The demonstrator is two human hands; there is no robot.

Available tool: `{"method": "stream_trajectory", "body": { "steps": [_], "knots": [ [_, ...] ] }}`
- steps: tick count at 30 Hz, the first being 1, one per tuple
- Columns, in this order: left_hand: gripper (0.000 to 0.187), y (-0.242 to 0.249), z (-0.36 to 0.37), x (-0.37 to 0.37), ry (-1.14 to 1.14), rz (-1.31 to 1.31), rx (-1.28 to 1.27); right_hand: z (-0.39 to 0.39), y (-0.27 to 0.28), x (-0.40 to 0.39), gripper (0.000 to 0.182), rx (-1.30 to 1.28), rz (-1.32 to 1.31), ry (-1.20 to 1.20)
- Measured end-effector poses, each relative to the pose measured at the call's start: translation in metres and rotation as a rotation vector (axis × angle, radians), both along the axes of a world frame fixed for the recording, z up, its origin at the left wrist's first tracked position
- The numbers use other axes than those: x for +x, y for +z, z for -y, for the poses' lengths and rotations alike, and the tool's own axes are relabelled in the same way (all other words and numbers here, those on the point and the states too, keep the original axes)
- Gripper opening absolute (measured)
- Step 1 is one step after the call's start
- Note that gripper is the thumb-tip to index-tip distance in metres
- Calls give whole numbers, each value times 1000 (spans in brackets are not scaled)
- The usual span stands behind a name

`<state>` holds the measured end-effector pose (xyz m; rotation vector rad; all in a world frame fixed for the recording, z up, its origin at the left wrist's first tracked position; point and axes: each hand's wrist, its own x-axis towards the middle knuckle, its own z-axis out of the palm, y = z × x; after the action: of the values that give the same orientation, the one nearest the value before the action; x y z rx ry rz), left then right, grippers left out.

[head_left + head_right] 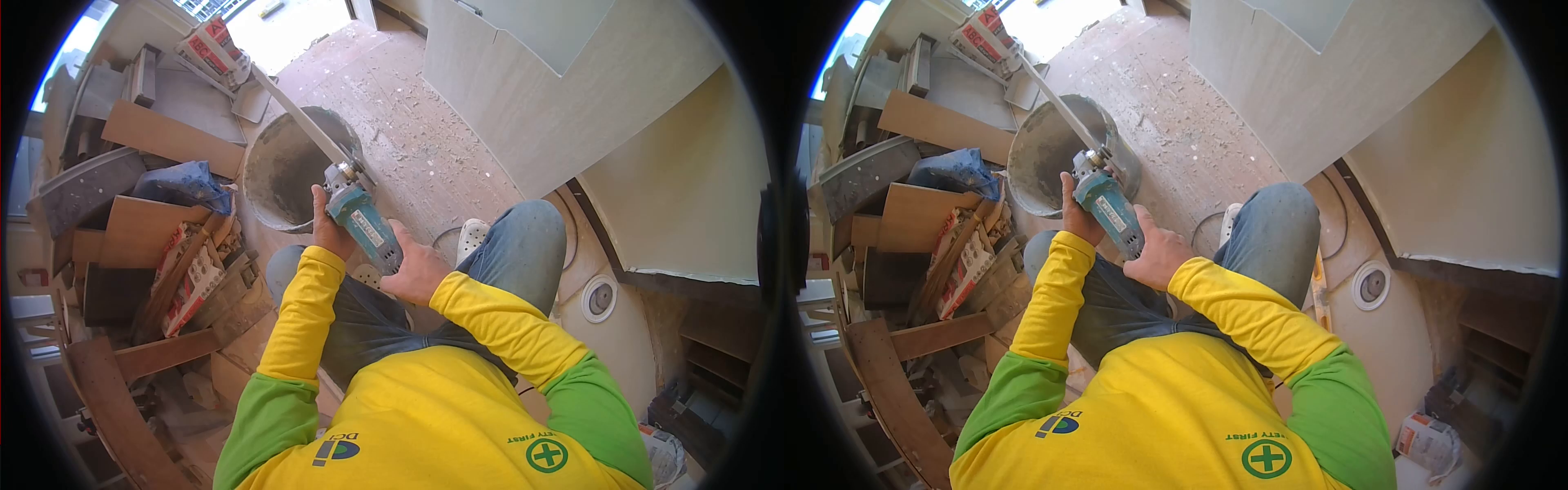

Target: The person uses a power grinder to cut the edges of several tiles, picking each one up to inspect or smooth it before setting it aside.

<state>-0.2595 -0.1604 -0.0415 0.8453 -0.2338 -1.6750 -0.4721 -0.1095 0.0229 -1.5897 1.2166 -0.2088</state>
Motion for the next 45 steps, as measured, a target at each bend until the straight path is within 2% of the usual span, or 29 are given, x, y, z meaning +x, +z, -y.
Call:
{"method": "stream_trajectory", "body": {
  "steps": [32, 45],
  "knots": [
    [83, -4, 1, 3, -21, 53, 31, -9, -10, 5, 100, 34, 76, -98],
    [91, -5, 6, 6, 73, -19, -6, 9, -11, 13, 97, -162, 14, -98]
  ]
}}
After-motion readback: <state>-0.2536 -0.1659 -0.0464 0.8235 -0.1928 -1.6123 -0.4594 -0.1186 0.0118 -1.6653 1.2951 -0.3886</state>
